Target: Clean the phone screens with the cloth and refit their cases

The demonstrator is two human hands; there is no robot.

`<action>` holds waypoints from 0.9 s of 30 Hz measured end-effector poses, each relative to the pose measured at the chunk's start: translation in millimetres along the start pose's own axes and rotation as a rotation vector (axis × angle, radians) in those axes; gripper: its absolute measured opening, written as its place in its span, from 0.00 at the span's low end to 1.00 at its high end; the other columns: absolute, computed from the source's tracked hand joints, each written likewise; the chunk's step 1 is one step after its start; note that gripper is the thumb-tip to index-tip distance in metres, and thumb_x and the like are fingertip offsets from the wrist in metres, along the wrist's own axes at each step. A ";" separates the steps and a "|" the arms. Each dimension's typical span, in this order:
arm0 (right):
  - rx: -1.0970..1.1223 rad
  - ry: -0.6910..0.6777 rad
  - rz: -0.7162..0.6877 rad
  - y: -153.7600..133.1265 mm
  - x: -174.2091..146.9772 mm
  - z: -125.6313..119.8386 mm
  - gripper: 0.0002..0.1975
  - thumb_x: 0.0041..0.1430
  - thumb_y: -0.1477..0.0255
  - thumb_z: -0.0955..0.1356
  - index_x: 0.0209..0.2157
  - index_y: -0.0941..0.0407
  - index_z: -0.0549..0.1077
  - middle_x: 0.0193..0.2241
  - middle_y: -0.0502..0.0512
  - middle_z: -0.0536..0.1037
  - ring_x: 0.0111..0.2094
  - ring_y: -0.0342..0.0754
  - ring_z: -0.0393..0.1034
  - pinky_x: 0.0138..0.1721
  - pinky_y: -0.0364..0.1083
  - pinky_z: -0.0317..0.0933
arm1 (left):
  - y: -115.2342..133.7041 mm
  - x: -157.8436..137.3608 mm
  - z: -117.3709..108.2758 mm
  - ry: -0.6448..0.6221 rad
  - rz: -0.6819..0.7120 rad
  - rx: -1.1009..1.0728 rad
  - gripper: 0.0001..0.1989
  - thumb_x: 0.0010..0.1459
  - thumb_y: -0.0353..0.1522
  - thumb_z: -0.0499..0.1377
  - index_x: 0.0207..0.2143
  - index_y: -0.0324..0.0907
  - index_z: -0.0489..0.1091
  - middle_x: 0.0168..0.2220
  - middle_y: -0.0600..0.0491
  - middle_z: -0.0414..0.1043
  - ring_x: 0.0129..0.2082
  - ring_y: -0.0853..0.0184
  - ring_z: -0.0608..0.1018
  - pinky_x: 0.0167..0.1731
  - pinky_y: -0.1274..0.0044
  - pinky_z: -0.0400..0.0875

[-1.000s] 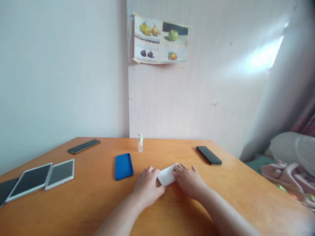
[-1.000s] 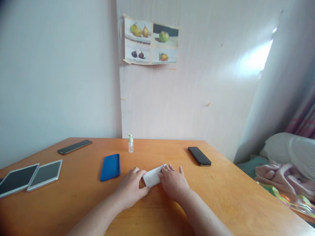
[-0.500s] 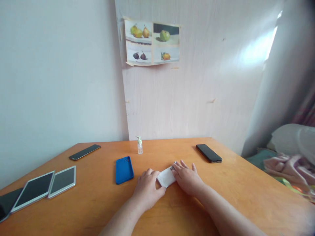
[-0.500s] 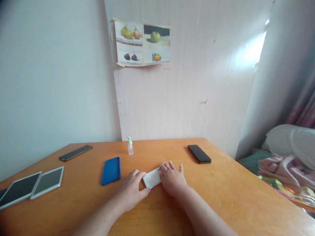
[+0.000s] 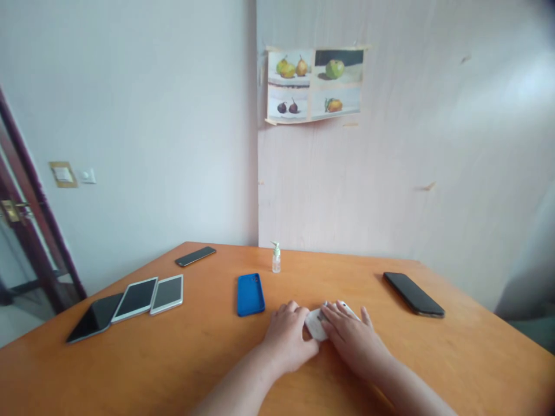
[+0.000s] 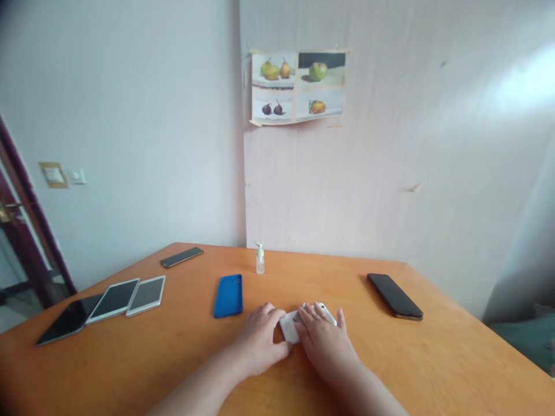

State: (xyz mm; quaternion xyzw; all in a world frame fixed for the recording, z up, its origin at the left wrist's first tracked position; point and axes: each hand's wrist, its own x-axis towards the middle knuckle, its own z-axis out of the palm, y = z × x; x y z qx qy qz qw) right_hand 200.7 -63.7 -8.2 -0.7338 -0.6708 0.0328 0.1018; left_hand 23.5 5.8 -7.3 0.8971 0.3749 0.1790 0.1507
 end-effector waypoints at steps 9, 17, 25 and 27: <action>-0.095 0.048 0.138 28.5 3.9 10.7 0.25 0.67 0.62 0.52 0.62 0.47 0.62 0.64 0.53 0.61 0.66 0.61 0.48 0.56 0.80 0.34 | -0.7 -1.7 5.4 0.023 0.007 0.005 0.20 0.46 0.46 0.60 0.41 0.47 0.71 0.42 0.48 0.68 0.44 0.56 0.71 0.44 0.68 0.66; -0.063 0.026 -0.136 24.3 -0.9 28.8 0.25 0.67 0.59 0.52 0.61 0.41 0.63 0.63 0.48 0.62 0.66 0.57 0.49 0.61 0.74 0.37 | 2.4 -3.8 8.5 0.039 -0.009 0.023 0.22 0.47 0.48 0.58 0.41 0.46 0.71 0.41 0.47 0.68 0.43 0.55 0.71 0.44 0.65 0.67; -0.169 0.038 -0.022 50.9 6.9 35.7 0.26 0.65 0.62 0.52 0.60 0.45 0.66 0.64 0.50 0.60 0.66 0.62 0.47 0.56 0.80 0.37 | 3.8 -4.3 7.6 -0.002 0.003 0.057 0.25 0.47 0.48 0.58 0.43 0.43 0.70 0.44 0.44 0.69 0.46 0.53 0.69 0.46 0.64 0.65; -0.119 0.014 -0.125 40.7 4.7 36.8 0.26 0.66 0.61 0.52 0.61 0.44 0.64 0.63 0.50 0.61 0.66 0.59 0.48 0.58 0.76 0.41 | 4.4 -4.5 6.4 -0.010 0.005 0.046 0.24 0.49 0.48 0.57 0.43 0.43 0.70 0.44 0.44 0.69 0.46 0.53 0.69 0.46 0.63 0.65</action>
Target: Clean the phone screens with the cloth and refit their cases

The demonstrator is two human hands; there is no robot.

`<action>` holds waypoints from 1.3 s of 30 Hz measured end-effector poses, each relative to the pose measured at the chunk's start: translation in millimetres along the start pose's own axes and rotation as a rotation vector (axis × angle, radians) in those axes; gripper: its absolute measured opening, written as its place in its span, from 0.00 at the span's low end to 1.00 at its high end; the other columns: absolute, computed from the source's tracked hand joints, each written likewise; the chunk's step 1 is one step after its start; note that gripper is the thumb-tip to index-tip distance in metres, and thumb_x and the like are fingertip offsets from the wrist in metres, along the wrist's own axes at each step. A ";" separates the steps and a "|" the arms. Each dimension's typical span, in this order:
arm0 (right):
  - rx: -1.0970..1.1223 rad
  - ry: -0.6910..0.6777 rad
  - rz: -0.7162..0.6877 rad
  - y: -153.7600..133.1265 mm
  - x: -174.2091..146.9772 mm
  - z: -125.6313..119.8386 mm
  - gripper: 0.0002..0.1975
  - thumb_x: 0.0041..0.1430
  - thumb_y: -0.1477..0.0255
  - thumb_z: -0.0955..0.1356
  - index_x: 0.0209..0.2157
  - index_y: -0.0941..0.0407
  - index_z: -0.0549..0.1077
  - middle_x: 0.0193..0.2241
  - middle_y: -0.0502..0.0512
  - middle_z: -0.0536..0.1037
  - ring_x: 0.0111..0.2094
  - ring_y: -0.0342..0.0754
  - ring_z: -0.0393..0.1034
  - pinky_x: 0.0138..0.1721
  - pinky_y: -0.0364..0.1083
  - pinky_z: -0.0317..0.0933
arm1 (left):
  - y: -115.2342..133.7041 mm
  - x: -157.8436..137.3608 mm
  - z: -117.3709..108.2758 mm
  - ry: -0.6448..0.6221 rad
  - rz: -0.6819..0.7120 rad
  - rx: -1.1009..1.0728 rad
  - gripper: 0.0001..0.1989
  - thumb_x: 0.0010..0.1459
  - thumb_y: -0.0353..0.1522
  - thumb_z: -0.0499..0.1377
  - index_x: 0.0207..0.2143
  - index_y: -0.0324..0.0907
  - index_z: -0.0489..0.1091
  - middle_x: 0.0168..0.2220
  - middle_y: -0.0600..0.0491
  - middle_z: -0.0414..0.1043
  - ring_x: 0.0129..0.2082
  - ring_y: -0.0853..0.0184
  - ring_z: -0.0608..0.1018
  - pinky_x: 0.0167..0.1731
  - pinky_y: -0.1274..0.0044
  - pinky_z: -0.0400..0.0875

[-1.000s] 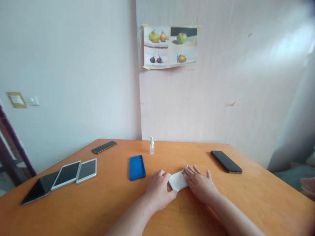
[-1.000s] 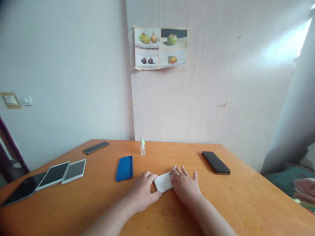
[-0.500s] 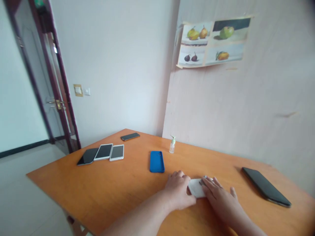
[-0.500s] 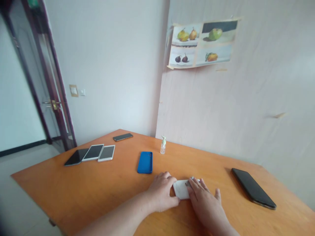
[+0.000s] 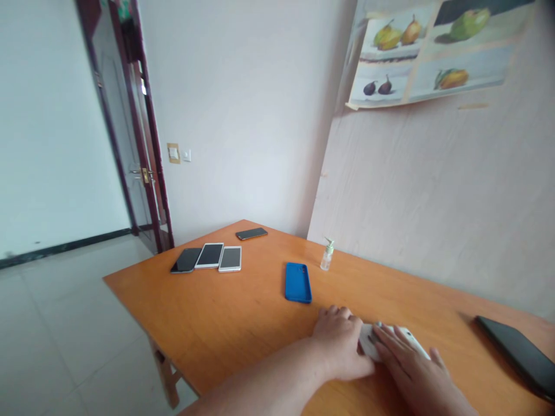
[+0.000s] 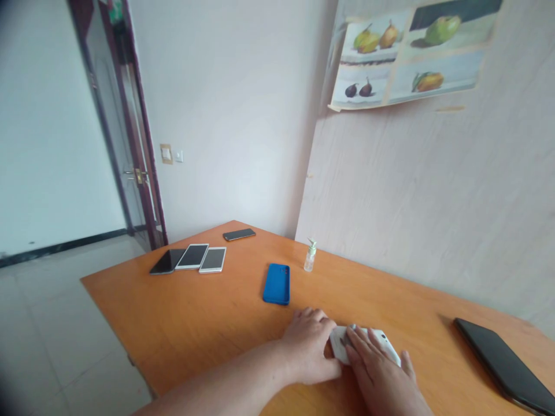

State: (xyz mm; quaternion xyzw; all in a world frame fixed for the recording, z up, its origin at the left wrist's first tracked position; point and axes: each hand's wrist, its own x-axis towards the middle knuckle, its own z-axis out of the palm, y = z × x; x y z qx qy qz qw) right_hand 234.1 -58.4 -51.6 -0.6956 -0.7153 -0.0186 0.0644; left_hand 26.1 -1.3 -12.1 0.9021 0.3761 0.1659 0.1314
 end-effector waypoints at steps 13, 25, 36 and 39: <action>-0.049 0.053 0.035 -3.3 2.2 -1.2 0.25 0.66 0.62 0.52 0.61 0.42 0.63 0.63 0.49 0.62 0.67 0.60 0.46 0.59 0.76 0.38 | 1.0 -1.3 -1.3 0.021 0.008 -0.015 0.22 0.49 0.46 0.58 0.43 0.43 0.70 0.44 0.44 0.70 0.46 0.52 0.70 0.46 0.62 0.65; -0.011 0.042 0.115 -9.9 2.3 -9.4 0.25 0.67 0.61 0.52 0.62 0.44 0.61 0.64 0.49 0.60 0.67 0.60 0.46 0.58 0.77 0.37 | -2.6 -0.4 -2.4 0.041 0.032 -0.013 0.20 0.49 0.45 0.58 0.41 0.45 0.70 0.42 0.46 0.70 0.45 0.54 0.71 0.45 0.65 0.66; -0.073 -0.034 0.244 -5.4 -1.9 -25.0 0.25 0.67 0.66 0.52 0.62 0.51 0.61 0.64 0.58 0.59 0.66 0.62 0.48 0.55 0.80 0.35 | -2.5 -0.8 -8.9 0.005 0.025 0.000 0.19 0.50 0.44 0.59 0.42 0.46 0.70 0.43 0.47 0.69 0.47 0.55 0.70 0.46 0.67 0.65; -0.074 -0.017 0.115 -35.1 -14.4 -36.0 0.25 0.65 0.68 0.54 0.62 0.55 0.62 0.64 0.63 0.59 0.66 0.59 0.50 0.60 0.74 0.37 | -2.0 0.2 -11.8 -0.016 0.024 0.019 0.17 0.53 0.44 0.58 0.43 0.47 0.69 0.45 0.48 0.69 0.48 0.55 0.70 0.46 0.68 0.65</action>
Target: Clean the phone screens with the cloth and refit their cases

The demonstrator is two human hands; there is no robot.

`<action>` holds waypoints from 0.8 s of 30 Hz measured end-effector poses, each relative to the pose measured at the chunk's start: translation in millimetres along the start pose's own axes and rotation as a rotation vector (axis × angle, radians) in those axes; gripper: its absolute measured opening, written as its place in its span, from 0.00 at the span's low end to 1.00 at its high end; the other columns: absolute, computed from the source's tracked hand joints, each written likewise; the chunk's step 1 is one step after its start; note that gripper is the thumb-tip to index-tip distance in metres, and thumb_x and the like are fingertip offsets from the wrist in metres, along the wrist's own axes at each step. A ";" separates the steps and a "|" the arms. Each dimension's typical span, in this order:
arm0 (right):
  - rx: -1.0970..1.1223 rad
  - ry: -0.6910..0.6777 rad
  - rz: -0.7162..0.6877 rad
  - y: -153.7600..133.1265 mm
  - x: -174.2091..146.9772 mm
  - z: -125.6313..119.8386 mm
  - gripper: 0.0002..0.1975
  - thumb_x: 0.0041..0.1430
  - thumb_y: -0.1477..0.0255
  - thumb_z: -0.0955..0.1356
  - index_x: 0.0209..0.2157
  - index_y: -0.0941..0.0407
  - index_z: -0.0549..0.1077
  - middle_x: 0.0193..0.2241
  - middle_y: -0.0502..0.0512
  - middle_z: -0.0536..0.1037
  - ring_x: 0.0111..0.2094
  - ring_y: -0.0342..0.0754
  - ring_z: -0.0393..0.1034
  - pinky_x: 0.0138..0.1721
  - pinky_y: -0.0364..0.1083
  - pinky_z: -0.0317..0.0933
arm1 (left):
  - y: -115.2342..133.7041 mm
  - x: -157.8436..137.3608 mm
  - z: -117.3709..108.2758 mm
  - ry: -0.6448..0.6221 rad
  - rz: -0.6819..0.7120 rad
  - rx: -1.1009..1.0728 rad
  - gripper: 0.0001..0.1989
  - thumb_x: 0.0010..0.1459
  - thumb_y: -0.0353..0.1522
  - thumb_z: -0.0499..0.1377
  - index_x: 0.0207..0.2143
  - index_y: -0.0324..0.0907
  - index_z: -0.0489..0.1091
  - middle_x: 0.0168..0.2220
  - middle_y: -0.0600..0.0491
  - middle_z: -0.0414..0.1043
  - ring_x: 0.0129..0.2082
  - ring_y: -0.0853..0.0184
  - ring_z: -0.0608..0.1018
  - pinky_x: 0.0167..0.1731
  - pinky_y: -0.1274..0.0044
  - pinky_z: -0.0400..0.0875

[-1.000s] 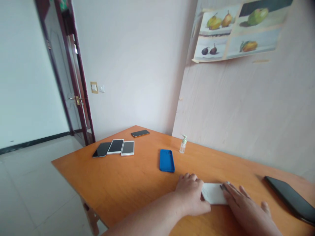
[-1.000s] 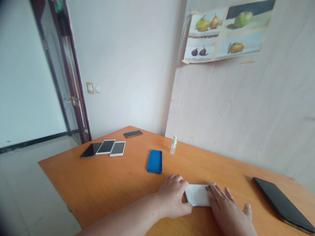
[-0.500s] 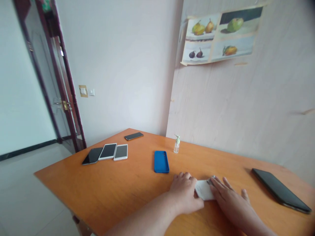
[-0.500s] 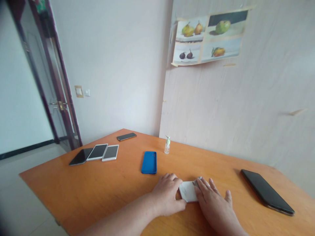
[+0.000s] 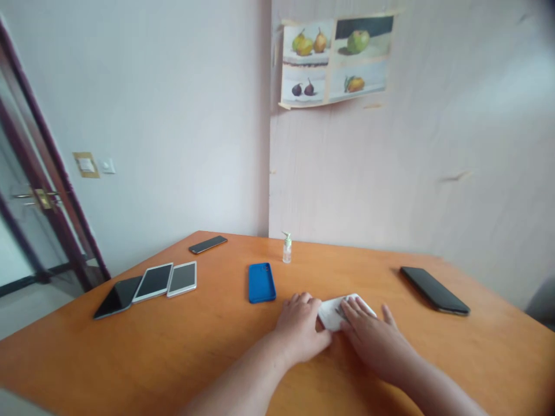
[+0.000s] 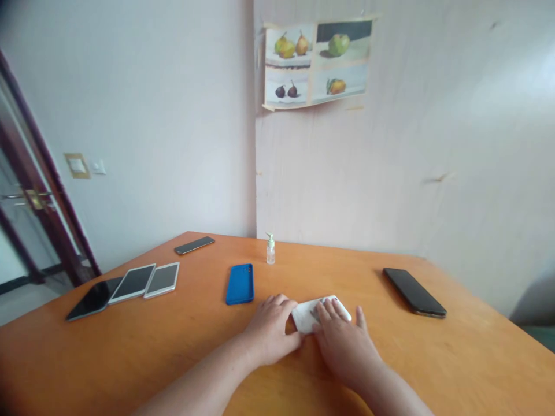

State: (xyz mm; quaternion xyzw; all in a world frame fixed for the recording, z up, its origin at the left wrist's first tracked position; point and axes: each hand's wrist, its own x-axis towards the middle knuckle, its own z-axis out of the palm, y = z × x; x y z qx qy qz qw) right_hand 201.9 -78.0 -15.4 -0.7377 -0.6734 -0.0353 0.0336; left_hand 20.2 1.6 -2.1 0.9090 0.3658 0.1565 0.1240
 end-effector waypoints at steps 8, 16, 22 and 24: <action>-0.040 -0.074 0.022 -8.4 -11.5 -24.2 0.25 0.64 0.73 0.55 0.61 0.61 0.62 0.62 0.69 0.63 0.63 0.61 0.56 0.61 0.72 0.38 | -1.1 1.5 1.1 0.000 0.029 -0.001 0.17 0.55 0.42 0.57 0.46 0.48 0.69 0.44 0.49 0.69 0.48 0.56 0.69 0.46 0.70 0.63; -0.067 -0.032 -0.013 -34.5 -16.9 -18.1 0.26 0.63 0.72 0.59 0.61 0.66 0.63 0.61 0.73 0.63 0.62 0.63 0.56 0.61 0.59 0.49 | -1.8 3.5 0.4 -0.009 0.024 0.003 0.15 0.58 0.43 0.56 0.44 0.47 0.70 0.45 0.48 0.70 0.48 0.57 0.70 0.47 0.71 0.62; 0.029 -0.003 0.096 -15.5 -2.0 -26.9 0.16 0.64 0.72 0.59 0.44 0.60 0.75 0.45 0.66 0.77 0.46 0.56 0.72 0.48 0.51 0.61 | -5.4 5.2 2.9 -0.002 0.046 -0.010 0.16 0.56 0.40 0.58 0.46 0.47 0.69 0.45 0.49 0.70 0.49 0.58 0.70 0.47 0.72 0.61; 0.147 -0.006 0.247 2.7 7.0 -29.0 0.13 0.63 0.71 0.60 0.39 0.58 0.76 0.40 0.63 0.79 0.39 0.53 0.75 0.40 0.47 0.62 | -6.1 5.7 3.2 0.001 0.061 -0.003 0.17 0.55 0.39 0.58 0.47 0.47 0.69 0.46 0.50 0.70 0.49 0.58 0.70 0.48 0.72 0.61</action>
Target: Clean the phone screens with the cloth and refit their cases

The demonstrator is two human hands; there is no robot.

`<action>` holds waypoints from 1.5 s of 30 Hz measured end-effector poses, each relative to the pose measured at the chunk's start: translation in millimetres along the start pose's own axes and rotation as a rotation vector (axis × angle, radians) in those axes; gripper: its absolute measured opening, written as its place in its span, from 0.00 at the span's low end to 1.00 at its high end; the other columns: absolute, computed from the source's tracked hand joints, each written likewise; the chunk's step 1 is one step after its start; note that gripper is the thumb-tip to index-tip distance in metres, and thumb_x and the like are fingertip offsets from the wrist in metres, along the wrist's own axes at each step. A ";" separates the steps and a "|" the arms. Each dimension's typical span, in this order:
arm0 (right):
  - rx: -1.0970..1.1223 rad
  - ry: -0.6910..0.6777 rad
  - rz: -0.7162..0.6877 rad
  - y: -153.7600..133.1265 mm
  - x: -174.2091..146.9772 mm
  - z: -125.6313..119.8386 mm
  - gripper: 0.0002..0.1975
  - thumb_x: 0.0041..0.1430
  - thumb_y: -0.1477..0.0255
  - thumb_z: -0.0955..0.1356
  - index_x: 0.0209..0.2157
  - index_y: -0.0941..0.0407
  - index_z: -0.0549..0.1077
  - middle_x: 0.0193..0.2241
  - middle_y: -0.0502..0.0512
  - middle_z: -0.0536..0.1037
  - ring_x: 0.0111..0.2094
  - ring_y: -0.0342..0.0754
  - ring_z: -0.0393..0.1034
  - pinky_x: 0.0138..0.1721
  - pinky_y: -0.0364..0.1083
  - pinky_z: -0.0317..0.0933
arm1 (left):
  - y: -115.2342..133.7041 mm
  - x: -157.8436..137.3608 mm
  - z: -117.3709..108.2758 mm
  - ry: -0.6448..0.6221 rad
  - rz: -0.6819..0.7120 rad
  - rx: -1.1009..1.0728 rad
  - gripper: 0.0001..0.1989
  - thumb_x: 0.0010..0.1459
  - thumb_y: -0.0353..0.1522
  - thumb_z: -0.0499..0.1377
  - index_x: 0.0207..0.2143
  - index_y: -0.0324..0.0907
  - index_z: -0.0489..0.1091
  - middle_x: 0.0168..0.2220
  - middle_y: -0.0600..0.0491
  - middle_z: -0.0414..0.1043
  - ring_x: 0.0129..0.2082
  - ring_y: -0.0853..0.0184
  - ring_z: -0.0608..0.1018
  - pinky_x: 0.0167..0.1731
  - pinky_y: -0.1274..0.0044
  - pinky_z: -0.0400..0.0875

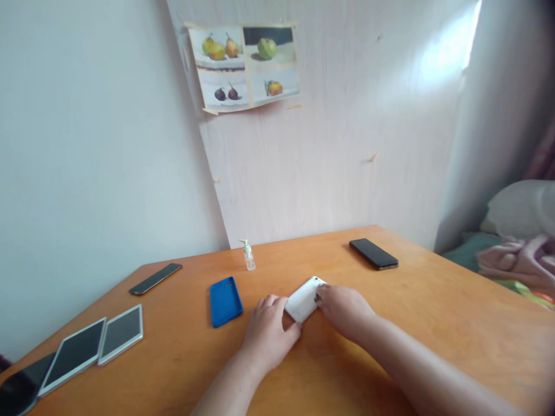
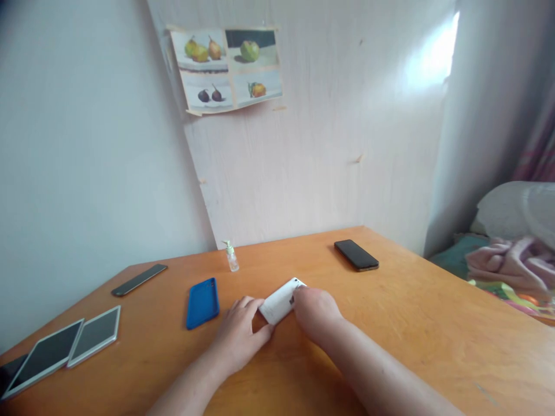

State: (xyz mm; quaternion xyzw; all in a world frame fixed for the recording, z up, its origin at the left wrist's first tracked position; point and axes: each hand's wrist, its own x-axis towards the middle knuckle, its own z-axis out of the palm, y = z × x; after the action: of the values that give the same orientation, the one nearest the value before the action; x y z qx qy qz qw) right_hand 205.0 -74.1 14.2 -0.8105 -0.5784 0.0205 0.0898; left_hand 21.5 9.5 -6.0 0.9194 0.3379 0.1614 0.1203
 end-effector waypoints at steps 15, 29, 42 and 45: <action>0.416 0.135 0.140 38.5 36.8 13.0 0.09 0.56 0.70 0.66 0.32 0.57 0.78 0.37 0.60 0.79 0.39 0.49 0.72 0.37 0.42 0.57 | -10.4 9.7 8.3 0.082 0.039 -0.099 0.20 0.55 0.42 0.58 0.49 0.44 0.70 0.48 0.47 0.72 0.50 0.57 0.72 0.50 0.69 0.63; 1.161 0.143 0.232 25.3 41.4 12.1 0.08 0.62 0.69 0.62 0.37 0.57 0.70 0.21 0.49 0.72 0.18 0.40 0.65 0.19 0.38 0.56 | 0.1 2.7 -5.8 0.060 0.048 -0.319 0.20 0.65 0.46 0.47 0.39 0.43 0.71 0.29 0.56 0.72 0.30 0.68 0.73 0.31 0.79 0.63; 1.239 0.282 0.177 22.2 46.6 14.3 0.06 0.60 0.69 0.65 0.32 0.56 0.70 0.18 0.47 0.70 0.18 0.40 0.65 0.21 0.39 0.58 | 10.7 -2.9 -4.7 0.137 0.179 0.071 0.17 0.69 0.39 0.41 0.42 0.44 0.67 0.30 0.52 0.74 0.31 0.64 0.76 0.31 0.77 0.64; 1.166 0.321 0.161 27.3 49.7 16.8 0.07 0.58 0.68 0.66 0.32 0.56 0.72 0.21 0.49 0.73 0.21 0.42 0.67 0.25 0.40 0.59 | 10.3 -3.1 -3.3 0.134 0.189 0.087 0.16 0.69 0.39 0.42 0.41 0.44 0.67 0.31 0.51 0.74 0.31 0.64 0.77 0.31 0.77 0.64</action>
State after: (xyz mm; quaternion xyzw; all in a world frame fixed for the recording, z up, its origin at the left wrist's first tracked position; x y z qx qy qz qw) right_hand 244.6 -33.9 -3.4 -0.6621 -0.3879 0.2183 0.6030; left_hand 24.0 0.1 -0.3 0.9386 0.2638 0.2183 0.0414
